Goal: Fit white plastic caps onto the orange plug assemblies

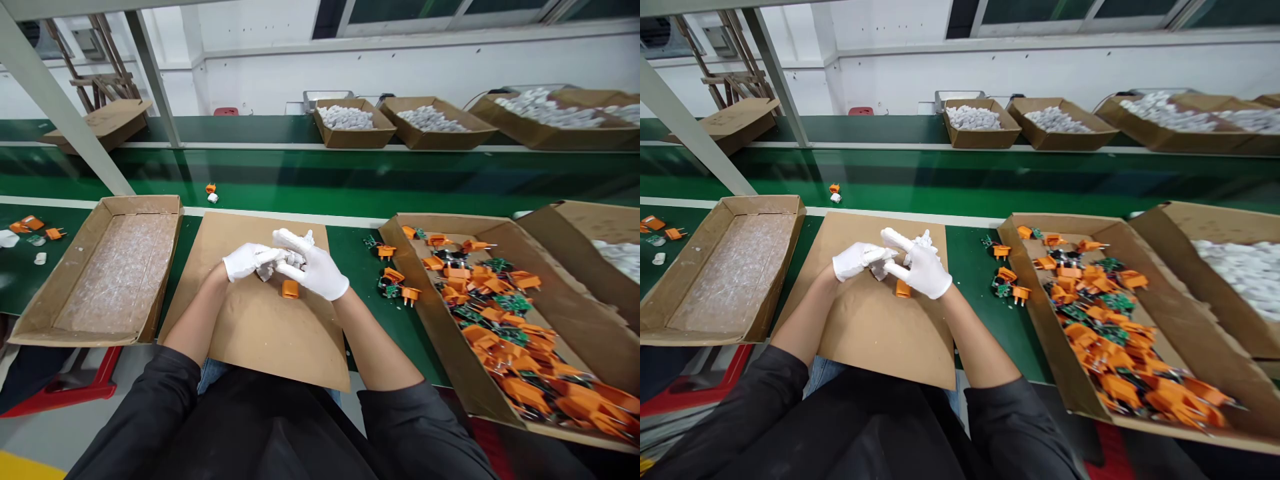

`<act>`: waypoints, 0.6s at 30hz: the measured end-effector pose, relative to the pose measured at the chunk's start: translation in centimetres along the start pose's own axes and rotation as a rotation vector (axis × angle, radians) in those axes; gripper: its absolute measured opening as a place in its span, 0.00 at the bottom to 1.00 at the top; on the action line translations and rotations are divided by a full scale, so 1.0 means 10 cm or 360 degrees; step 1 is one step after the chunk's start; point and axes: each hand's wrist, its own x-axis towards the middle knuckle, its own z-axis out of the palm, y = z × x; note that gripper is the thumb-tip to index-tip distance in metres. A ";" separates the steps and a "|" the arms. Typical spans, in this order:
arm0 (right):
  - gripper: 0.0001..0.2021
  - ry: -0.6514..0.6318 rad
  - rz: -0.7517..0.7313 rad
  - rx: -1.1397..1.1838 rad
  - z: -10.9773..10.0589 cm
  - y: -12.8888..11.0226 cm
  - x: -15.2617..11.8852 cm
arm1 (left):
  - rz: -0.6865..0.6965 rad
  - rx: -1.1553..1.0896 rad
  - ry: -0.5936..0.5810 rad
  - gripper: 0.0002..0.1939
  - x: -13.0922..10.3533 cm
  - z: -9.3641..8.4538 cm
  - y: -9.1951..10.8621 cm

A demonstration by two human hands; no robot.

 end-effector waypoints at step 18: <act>0.10 0.0378 0.0068 -0.0080 -0.07 0.45 -0.56 | -0.0081 -0.0027 0.0352 0.32 0.06 0.03 -0.04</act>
